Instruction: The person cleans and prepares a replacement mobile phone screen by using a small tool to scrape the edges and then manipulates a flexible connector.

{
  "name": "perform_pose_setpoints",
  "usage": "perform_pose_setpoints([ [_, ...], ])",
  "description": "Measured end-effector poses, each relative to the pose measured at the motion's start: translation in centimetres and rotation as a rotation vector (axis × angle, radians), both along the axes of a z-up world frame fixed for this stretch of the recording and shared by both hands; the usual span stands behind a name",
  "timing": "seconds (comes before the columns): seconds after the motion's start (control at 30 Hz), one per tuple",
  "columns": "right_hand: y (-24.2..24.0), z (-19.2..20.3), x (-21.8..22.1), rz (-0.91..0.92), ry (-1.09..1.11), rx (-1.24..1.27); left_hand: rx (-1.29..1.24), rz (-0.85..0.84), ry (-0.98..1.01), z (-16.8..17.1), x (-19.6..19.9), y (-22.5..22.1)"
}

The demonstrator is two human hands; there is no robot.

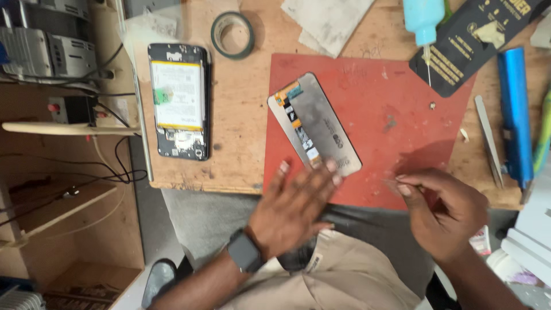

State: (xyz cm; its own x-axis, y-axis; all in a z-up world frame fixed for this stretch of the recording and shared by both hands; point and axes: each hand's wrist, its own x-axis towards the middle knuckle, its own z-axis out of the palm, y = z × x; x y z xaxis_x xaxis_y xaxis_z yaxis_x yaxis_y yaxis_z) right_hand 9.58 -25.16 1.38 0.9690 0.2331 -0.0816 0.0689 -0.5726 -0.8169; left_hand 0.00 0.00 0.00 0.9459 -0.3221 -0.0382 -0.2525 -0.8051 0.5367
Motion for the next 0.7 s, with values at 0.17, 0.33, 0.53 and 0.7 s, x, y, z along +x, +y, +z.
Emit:
perform_pose_setpoints([
  [0.17,1.9,1.1,0.3,0.052,-0.032,0.069,-0.199,-0.317,-0.269,0.4,-3.0,-0.6],
  [0.33,3.2,1.3,-0.4,0.069,0.025,0.158,-0.132,-0.178,-0.293,1.0,-2.7,0.2],
  [0.53,5.1,-0.7,-1.4,0.307,-0.149,0.0,0.034,0.128,-0.018,0.7,0.8,1.8],
  [0.7,5.3,-1.0,-1.8,0.278,-0.199,-0.012,0.122,0.094,0.024,-0.2,1.0,1.8],
])
